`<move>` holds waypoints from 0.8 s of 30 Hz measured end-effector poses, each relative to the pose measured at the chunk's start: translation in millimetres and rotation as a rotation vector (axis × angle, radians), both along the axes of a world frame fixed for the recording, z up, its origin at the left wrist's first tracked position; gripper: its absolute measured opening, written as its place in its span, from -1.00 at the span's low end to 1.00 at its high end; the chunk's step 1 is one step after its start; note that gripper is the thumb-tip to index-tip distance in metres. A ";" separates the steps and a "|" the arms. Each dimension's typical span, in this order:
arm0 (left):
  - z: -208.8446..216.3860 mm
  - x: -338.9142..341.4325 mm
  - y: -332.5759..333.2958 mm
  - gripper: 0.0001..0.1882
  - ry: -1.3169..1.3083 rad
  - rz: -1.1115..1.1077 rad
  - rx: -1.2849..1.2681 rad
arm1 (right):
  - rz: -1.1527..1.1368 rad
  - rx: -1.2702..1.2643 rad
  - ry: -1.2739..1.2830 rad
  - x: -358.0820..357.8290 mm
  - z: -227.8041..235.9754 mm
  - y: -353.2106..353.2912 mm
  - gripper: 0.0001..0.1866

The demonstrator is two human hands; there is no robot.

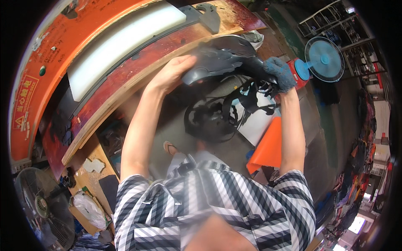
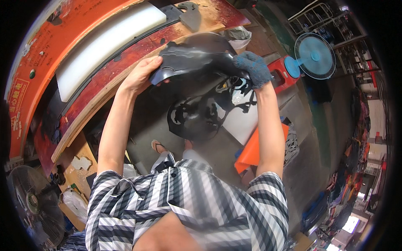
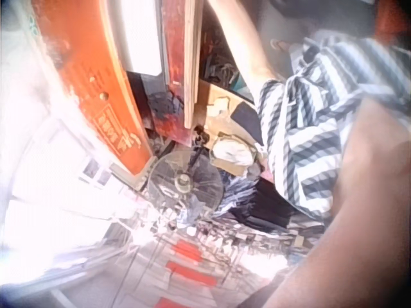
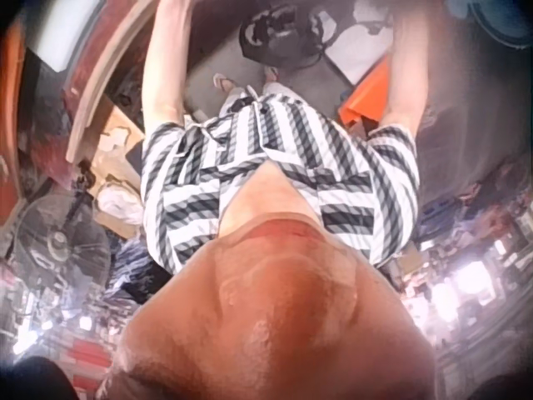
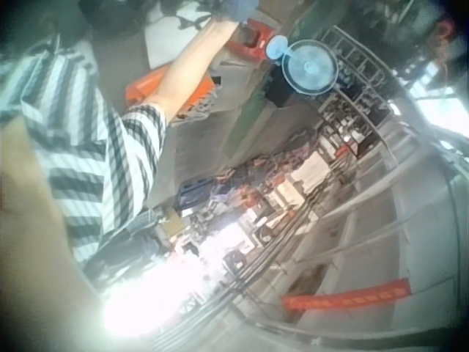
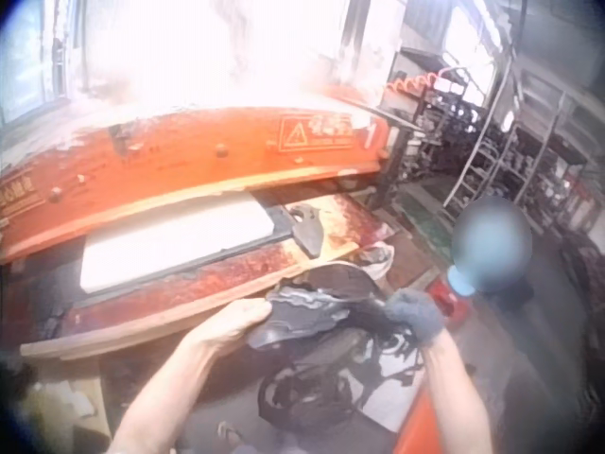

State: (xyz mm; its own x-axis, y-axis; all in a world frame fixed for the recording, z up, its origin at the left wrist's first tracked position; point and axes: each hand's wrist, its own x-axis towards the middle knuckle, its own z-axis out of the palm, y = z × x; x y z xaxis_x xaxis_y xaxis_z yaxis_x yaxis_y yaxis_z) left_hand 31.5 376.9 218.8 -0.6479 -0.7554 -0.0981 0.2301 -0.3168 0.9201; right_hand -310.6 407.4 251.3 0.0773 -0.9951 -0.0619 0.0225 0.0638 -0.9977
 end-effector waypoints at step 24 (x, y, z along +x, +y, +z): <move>-58.5 -31.5 44.6 -0.74 0.138 0.141 0.201 | -0.135 -0.436 0.866 146.8 -57.9 47.4 -0.43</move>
